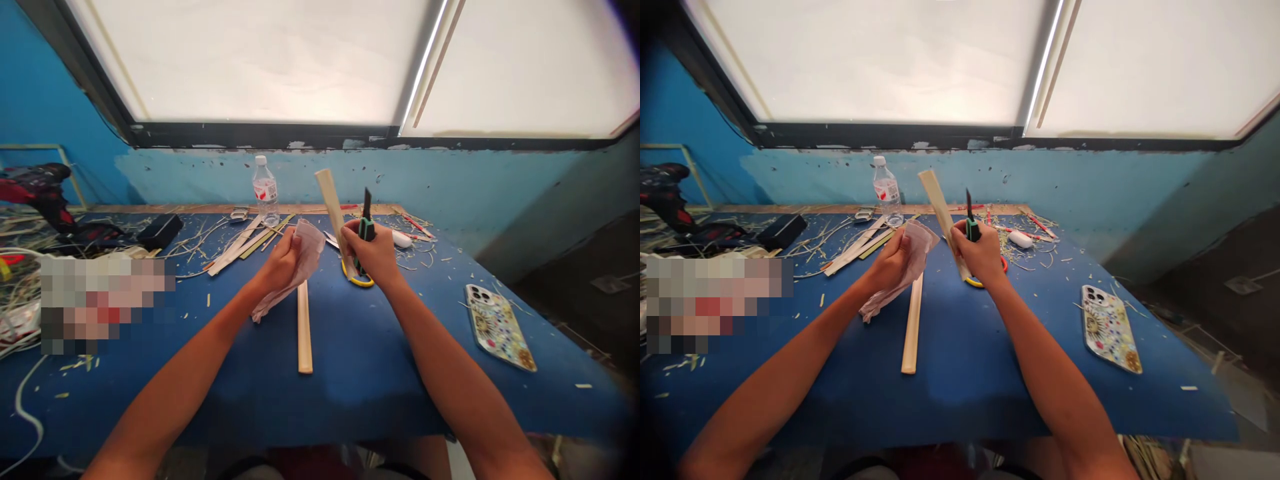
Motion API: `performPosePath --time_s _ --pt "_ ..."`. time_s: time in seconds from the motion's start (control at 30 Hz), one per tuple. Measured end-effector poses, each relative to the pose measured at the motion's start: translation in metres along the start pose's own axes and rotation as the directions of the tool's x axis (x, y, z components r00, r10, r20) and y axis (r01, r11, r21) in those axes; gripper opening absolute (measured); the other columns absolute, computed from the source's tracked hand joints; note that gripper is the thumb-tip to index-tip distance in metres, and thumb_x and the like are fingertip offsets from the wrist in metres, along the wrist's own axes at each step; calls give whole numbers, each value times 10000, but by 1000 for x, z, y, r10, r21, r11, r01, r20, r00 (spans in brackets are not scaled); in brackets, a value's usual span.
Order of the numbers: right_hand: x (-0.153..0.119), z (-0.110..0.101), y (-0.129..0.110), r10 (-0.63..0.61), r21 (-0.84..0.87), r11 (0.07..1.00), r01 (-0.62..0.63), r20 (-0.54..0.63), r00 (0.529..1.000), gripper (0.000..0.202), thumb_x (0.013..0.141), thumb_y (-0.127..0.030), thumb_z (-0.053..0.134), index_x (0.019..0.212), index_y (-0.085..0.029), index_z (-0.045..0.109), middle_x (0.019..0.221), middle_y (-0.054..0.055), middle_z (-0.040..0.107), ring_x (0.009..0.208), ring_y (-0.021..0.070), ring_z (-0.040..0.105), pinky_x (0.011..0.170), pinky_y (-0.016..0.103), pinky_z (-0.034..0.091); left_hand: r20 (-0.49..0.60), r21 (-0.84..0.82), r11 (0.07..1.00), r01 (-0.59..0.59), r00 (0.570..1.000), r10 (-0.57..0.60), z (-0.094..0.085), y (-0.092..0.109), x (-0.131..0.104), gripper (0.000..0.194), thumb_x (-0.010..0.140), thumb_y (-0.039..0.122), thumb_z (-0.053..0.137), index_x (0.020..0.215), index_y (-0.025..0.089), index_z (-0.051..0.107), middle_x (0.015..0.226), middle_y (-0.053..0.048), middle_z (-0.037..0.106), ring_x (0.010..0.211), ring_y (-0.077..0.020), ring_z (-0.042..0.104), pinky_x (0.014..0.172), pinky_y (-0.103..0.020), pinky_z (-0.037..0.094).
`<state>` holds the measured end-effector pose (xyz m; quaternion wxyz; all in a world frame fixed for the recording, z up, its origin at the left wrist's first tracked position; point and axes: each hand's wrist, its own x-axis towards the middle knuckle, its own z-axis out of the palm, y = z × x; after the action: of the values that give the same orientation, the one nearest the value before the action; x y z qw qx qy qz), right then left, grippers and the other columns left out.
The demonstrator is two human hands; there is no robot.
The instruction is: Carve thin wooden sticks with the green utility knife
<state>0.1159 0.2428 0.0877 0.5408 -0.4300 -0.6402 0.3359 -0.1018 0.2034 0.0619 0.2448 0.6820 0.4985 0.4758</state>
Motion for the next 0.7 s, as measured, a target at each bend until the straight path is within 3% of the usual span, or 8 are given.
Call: performPosePath --time_s 0.1,0.23,0.47,0.57,0.7 --pt "-5 -2 -8 141 218 965 -148 45 989 384 779 -469 761 1044 -198 707 570 -32 604 478 152 571 476 279 455 25 -21 1000 -7 1000 8 0 2 -1 406 1059 563 308 1108 221 521 1024 -47 602 924 -187 534 883 -314 455" --pt "-5 -4 -7 222 258 928 -269 197 955 410 694 -478 846 935 -183 692 568 -34 587 471 132 548 459 269 449 80 -59 998 -15 997 20 2 5 -3 417 1053 571 327 1163 225 530 1095 -60 611 968 -192 550 910 -306 460" --pt "-9 12 0 195 353 905 -238 153 969 408 725 -543 806 909 -223 634 729 -1 680 531 149 624 483 278 475 150 -99 995 1 989 14 9 11 -9 458 1061 560 328 1235 188 528 1139 -80 625 1002 -190 570 925 -312 463" --pt "-11 19 3 181 378 896 -232 166 969 384 723 -527 811 885 -228 633 777 6 700 515 130 590 479 275 461 193 -24 1000 2 981 2 10 10 -9 397 1049 519 401 1201 187 556 1103 -73 657 964 -191 587 885 -318 459" --pt "-9 16 5 154 201 960 -195 202 967 370 784 -574 750 796 -216 657 667 4 649 492 138 536 488 294 412 202 118 992 38 977 -62 9 4 -8 324 1024 456 439 1003 186 617 955 -53 692 834 -193 581 769 -320 442"
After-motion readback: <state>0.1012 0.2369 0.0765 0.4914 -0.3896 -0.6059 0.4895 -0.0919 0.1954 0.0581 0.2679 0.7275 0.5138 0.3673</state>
